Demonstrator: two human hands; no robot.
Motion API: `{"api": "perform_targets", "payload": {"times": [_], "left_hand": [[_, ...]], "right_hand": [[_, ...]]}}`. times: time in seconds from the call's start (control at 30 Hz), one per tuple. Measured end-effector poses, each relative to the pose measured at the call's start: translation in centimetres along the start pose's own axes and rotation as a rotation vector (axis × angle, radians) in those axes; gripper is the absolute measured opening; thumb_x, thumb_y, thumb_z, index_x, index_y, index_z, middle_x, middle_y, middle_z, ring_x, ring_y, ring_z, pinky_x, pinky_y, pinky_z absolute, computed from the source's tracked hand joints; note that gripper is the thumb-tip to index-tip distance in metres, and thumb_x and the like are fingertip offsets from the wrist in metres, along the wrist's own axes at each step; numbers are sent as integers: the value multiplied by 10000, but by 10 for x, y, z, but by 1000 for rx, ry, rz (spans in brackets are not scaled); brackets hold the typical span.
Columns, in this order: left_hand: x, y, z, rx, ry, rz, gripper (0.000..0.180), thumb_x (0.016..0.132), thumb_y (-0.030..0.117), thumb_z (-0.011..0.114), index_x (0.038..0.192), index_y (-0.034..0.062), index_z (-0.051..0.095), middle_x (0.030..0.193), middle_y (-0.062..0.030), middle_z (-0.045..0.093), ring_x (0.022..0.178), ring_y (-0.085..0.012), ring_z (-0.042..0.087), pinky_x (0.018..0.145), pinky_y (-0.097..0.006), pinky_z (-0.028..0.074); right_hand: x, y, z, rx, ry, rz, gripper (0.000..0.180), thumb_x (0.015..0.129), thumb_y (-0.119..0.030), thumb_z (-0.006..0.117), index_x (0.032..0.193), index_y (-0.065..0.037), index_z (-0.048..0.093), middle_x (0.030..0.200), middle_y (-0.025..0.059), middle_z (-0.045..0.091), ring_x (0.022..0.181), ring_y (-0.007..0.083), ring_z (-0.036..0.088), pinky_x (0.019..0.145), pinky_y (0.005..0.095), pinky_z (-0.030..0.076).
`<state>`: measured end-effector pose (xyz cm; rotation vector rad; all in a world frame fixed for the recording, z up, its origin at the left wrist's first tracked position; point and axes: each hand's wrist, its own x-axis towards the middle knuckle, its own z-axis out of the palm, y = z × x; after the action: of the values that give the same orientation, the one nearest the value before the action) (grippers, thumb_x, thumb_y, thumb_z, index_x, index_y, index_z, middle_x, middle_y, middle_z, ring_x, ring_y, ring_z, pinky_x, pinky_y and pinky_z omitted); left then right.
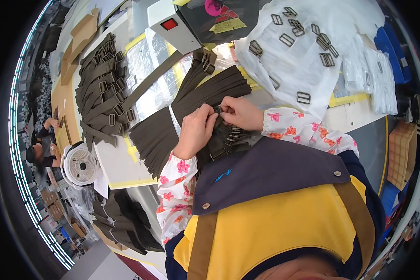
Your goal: Threading metal buckles onto nylon fabric straps at a workstation.
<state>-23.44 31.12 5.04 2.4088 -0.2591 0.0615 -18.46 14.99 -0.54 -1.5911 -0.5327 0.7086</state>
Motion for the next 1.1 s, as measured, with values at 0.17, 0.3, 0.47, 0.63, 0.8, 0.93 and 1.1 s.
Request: {"api": "perform_targets", "payload": {"times": [0.17,0.3,0.47,0.63,0.8,0.93,1.1], "left_hand": [[3,1,8,77,-20,-15,123,757,60,585,781,10,475,626,-157,526,575,-310,544,519,-367,419],[9,1,8,-213,-102,-154,165,729,38,620,842,12,503,642,-102,522,513,-204,506,500,-293,409],[16,10,12,-238,-176,-23,223,683,89,681,858,17,563,781,-62,536,591,-185,477,552,-275,413],[18,19,25,280,-209,404,141,745,190,621,755,50,611,693,-53,557,632,-240,516,563,-357,427],[5,12,25,-21,-381,214,173,782,177,589,911,65,613,674,-103,568,608,-267,543,548,-366,444],[4,18,43,136,-101,-28,453,792,143,569,1225,122,436,713,-128,573,520,-274,551,479,-349,450],[6,20,48,376,-47,65,488,743,38,535,1220,74,438,817,-108,538,519,-237,547,477,-325,449]], "right_hand": [[-5,-7,0,-209,45,-144,109,811,-74,539,813,-4,456,691,52,562,613,100,584,527,234,466],[-7,2,-13,331,-15,90,110,768,-75,560,782,-10,473,658,51,546,575,110,564,478,245,435],[-30,-2,-43,199,-46,142,106,778,-52,570,802,-15,474,614,9,515,524,61,521,475,185,425],[-18,-31,-120,-388,133,-149,63,758,-81,558,788,-27,541,651,50,564,532,102,519,498,236,423],[54,-7,-271,-1005,839,-149,179,767,-199,564,815,-27,573,741,130,601,664,292,579,607,360,454],[87,39,-332,-1326,874,-30,242,771,-256,557,846,-27,580,759,147,606,716,330,582,643,404,462],[100,44,-367,-1466,626,199,201,763,-202,526,854,-31,581,780,154,611,732,329,587,656,421,464]]}}
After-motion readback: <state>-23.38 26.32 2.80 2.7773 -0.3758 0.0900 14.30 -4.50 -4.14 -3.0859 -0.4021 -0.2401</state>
